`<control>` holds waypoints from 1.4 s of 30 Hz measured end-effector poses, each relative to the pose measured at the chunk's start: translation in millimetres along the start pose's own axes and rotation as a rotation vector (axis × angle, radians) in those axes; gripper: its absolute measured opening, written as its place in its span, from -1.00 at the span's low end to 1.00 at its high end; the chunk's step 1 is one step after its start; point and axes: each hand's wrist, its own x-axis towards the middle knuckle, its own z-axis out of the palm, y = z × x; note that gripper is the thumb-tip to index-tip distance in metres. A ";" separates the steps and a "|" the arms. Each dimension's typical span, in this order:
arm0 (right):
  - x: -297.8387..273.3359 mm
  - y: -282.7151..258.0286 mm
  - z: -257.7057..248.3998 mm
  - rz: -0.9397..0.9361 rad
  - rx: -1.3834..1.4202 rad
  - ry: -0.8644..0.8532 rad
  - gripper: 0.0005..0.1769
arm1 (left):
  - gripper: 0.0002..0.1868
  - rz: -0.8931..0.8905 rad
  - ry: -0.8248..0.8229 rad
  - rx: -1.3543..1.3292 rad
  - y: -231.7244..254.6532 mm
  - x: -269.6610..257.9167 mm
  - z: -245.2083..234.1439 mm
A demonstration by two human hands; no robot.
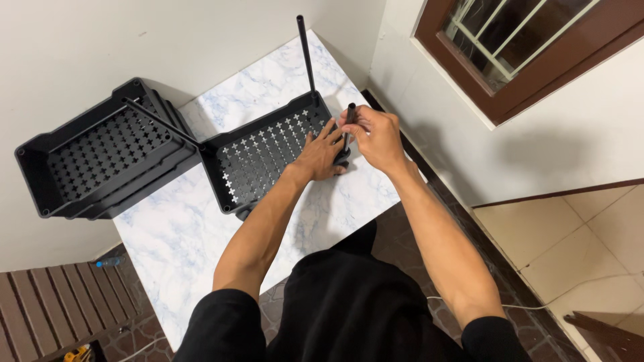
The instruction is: The person assembles a black plastic tray by inserting four black rods into the tray's corner holes and securing each with a small cap. The person repeats the insertion and capping process for each corner, then places the assembled tray on the table.
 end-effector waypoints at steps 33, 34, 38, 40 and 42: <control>4.6 2.6 -2.8 -0.114 -0.051 0.055 -0.67 | -0.21 -0.107 0.234 -0.346 10.4 19.1 48.5; 5.6 3.6 -6.3 -0.088 -0.056 0.010 -0.68 | -0.22 -0.112 0.227 -0.341 11.0 19.6 48.1; 4.1 12.0 -4.0 -0.012 -0.111 0.015 -0.81 | -0.24 -0.131 0.217 -0.339 12.5 18.5 42.8; -1.2 17.9 7.3 -0.090 -0.058 0.137 -0.84 | -0.24 -0.141 0.228 -0.352 14.8 16.1 43.5; -4.5 21.3 16.9 -0.124 -0.047 0.246 -0.86 | -0.23 -0.152 0.257 -0.363 17.0 15.5 43.0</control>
